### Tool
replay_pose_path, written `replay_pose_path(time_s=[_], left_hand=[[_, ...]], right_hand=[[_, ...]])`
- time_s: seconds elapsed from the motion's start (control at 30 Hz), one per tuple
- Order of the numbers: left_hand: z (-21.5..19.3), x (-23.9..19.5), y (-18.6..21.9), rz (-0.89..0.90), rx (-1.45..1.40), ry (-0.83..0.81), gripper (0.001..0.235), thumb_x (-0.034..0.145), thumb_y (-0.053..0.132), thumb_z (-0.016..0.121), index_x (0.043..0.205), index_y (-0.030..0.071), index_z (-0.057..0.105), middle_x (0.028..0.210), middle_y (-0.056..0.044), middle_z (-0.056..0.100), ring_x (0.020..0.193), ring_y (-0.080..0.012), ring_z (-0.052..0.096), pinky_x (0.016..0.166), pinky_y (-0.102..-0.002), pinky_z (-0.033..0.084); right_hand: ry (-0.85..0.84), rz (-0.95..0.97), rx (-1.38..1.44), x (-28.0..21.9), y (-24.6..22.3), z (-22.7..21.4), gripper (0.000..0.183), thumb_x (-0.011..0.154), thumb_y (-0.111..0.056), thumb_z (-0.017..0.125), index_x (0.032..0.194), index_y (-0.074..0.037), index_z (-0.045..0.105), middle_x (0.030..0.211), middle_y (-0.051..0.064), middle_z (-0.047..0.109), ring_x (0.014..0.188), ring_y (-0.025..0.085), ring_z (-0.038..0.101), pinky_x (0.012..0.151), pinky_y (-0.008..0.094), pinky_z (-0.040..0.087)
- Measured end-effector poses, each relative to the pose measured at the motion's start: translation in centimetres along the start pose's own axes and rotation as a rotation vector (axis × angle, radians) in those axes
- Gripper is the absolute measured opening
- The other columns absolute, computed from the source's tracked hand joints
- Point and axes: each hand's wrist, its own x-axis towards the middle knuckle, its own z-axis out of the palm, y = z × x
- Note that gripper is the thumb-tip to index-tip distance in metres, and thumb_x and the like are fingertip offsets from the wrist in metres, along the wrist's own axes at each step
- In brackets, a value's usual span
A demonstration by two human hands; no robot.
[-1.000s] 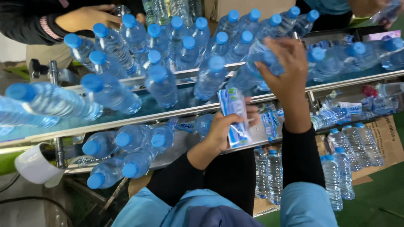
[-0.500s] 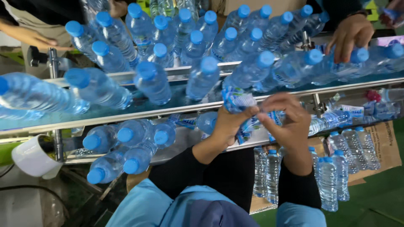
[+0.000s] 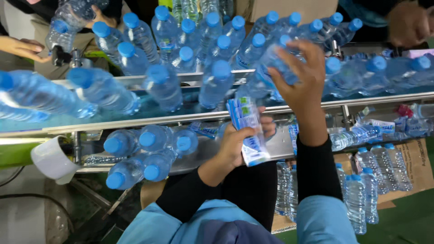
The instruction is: The person applies labels to water bottles moving along a conveyor belt. They pick up labels from a stack in their left hand and affix them to the bottles with their right hand as the bottles pass by.
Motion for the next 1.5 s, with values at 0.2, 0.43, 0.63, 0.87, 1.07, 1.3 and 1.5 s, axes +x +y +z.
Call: replay_pose_path(time_s=[0.2,0.43,0.63,0.87,1.07,1.3,1.5], left_hand=[[0.1,0.2,2.3,0.017,0.143,0.116,0.040,0.091,0.001,0.074,0.126,-0.014,0.063,0.111,-0.032,0.073,0.096,-0.0369,0.076,0.081,-0.052,0.063],[-2.7,1.7,-0.4,0.069,0.327,0.332,0.025,0.077,0.010,0.092,0.094,0.005,0.075,0.085,-0.016,0.076,0.074,-0.0242,0.076,0.069,-0.047,0.064],[-0.9,0.5,0.9,0.044,0.097,0.238,0.050,0.082,0.035,0.090,0.111,-0.002,0.072,0.092,-0.022,0.075,0.080,-0.0332,0.077,0.072,-0.054,0.066],[-1.8,-0.7,2.1,0.121,-0.115,0.068,0.044,0.087,0.000,0.064,0.131,-0.004,0.060,0.085,-0.018,0.066,0.073,-0.0286,0.069,0.080,-0.054,0.063],[-0.3,-2.1,3.9,0.229,0.026,0.052,0.048,0.091,-0.002,0.070,0.136,-0.011,0.056,0.116,-0.031,0.071,0.100,-0.0396,0.074,0.090,-0.048,0.060],[-2.2,-1.0,2.4,0.268,0.129,0.218,0.020,0.082,-0.006,0.083,0.100,-0.007,0.073,0.087,-0.027,0.075,0.076,-0.0387,0.077,0.066,-0.050,0.065],[-5.1,-0.4,0.1,0.205,0.299,0.293,0.045,0.077,0.030,0.095,0.105,0.002,0.073,0.085,-0.016,0.074,0.084,-0.0271,0.075,0.068,-0.045,0.063]], right_hand=[[-0.013,0.572,0.291,-6.8,-1.2,0.5,0.122,0.088,0.011,0.093,0.165,-0.011,0.001,0.153,0.046,0.035,0.138,0.070,0.039,0.112,0.077,0.040],[0.021,0.447,0.438,-7.0,-7.9,-2.2,0.079,0.067,-0.039,0.094,0.123,0.008,0.064,0.116,0.024,0.066,0.118,0.045,0.062,0.108,0.054,0.047],[0.276,0.732,1.102,-4.1,-6.0,-1.6,0.021,0.084,0.002,0.069,0.077,-0.005,0.052,0.069,0.005,0.050,0.058,0.012,0.045,0.059,0.028,0.044],[-0.045,-0.123,0.124,2.7,-4.2,3.3,0.020,0.095,-0.009,0.088,0.109,-0.007,0.072,0.111,0.013,0.064,0.103,0.034,0.062,0.089,0.048,0.052],[-0.220,0.392,0.262,-3.0,-4.5,3.9,0.101,0.091,-0.020,0.091,0.161,-0.007,0.020,0.154,0.026,0.035,0.136,0.048,0.046,0.106,0.058,0.049],[0.101,0.175,0.211,-5.6,-7.2,0.2,0.086,0.087,-0.055,0.079,0.138,0.007,0.051,0.132,0.023,0.057,0.133,0.039,0.051,0.127,0.048,0.019],[-0.001,0.753,0.982,-7.1,-8.9,-0.1,0.011,0.089,-0.008,0.070,0.085,-0.006,0.060,0.090,0.018,0.065,0.073,0.022,0.061,0.071,0.032,0.054]])
